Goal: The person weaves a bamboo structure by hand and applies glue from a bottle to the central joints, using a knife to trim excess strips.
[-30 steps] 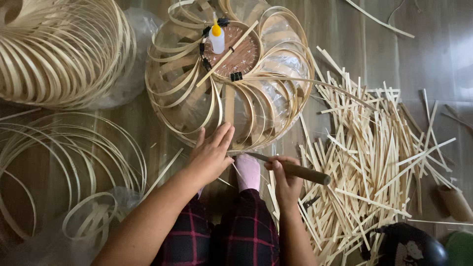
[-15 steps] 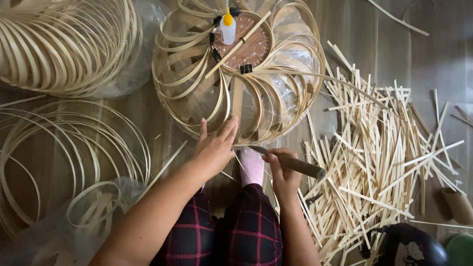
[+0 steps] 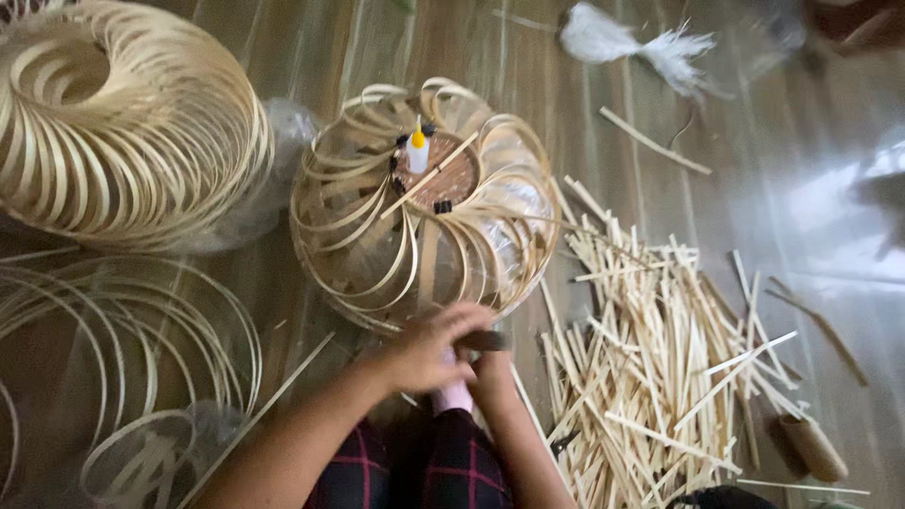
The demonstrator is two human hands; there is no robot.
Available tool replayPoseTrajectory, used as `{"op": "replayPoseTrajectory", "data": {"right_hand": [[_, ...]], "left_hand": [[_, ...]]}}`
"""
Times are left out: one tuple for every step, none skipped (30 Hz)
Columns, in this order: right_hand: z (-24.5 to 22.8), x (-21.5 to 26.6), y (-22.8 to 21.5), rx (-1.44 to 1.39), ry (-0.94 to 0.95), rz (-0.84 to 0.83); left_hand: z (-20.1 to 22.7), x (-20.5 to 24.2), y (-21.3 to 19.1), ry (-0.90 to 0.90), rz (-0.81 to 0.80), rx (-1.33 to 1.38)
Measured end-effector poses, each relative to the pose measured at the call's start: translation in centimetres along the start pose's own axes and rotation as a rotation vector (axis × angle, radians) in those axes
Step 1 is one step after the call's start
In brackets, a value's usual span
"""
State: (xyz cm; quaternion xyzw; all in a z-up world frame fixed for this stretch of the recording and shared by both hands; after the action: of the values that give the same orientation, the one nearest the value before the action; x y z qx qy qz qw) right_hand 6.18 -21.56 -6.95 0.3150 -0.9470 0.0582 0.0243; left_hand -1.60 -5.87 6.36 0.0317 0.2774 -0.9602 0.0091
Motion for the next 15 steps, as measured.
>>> {"op": "replayPoseTrajectory", "data": {"right_hand": [[0.8,0.0,0.4,-0.208,0.160,-0.053],[1.3,0.0,1.0,-0.375,0.143,-0.036],[1.7,0.2,1.6,-0.542,0.129,-0.024],[1.9,0.2,1.7,-0.710,0.114,-0.013],[1.6,-0.5,1.3,-0.285,-0.178,-0.081],[1.1,-1.2,0.4,0.147,-0.459,-0.142],[0.8,-1.1,-0.2,0.582,-0.718,-0.189],[0.5,-2.1,-1.5,0.572,-0.603,-0.147],[0.1,-3.1,-3.3,0.560,-0.482,-0.107],[-0.4,-4.1,-5.1,0.546,-0.361,-0.070],[-1.1,-5.6,-7.0,0.610,-0.353,0.056],[-1.9,-7.1,-8.8,0.673,-0.345,0.183],[-2.6,-8.5,-10.6,0.734,-0.336,0.312],[-3.2,-9.8,-12.3,0.794,-0.326,0.441],[-3.9,-11.1,-13.9,1.051,-0.407,0.526]], "left_hand": [[0.9,0.2,0.3,0.075,-0.021,0.089],[1.5,0.1,0.4,0.150,-0.045,0.177],[1.8,0.0,0.2,0.093,-0.061,0.223],[1.9,-0.1,-0.1,0.037,-0.077,0.269],[1.8,-0.4,-0.3,-0.025,-0.097,0.318],[1.7,-1.0,-0.4,-0.027,-0.040,0.373],[1.6,-1.0,-0.4,-0.035,0.004,0.430],[1.4,-1.1,-0.3,-0.043,0.048,0.486],[1.3,-1.0,-0.2,-0.073,0.099,0.459],[1.3,-0.7,0.0,-0.102,0.149,0.431],[1.4,-0.7,0.0,-0.126,0.209,0.403],[1.5,-0.7,0.0,-0.110,0.238,0.392],[1.6,-0.7,0.0,-0.092,0.265,0.380],[1.9,-0.7,0.0,-0.075,0.292,0.368],[2.0,-0.8,-0.2,-0.095,0.278,0.367]]}}
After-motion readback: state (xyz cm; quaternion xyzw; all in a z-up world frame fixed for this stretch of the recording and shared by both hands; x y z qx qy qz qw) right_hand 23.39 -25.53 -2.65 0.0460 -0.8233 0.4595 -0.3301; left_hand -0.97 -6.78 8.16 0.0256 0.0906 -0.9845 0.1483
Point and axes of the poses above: each hand's wrist, its own x-axis away from the middle knuckle, its own y-axis out of the palm, z = x × y, the point moved 1 cm from there along -x, towards the middle knuckle, and after that the axes turned 4 degrees about -y, right-handed, at the moved point
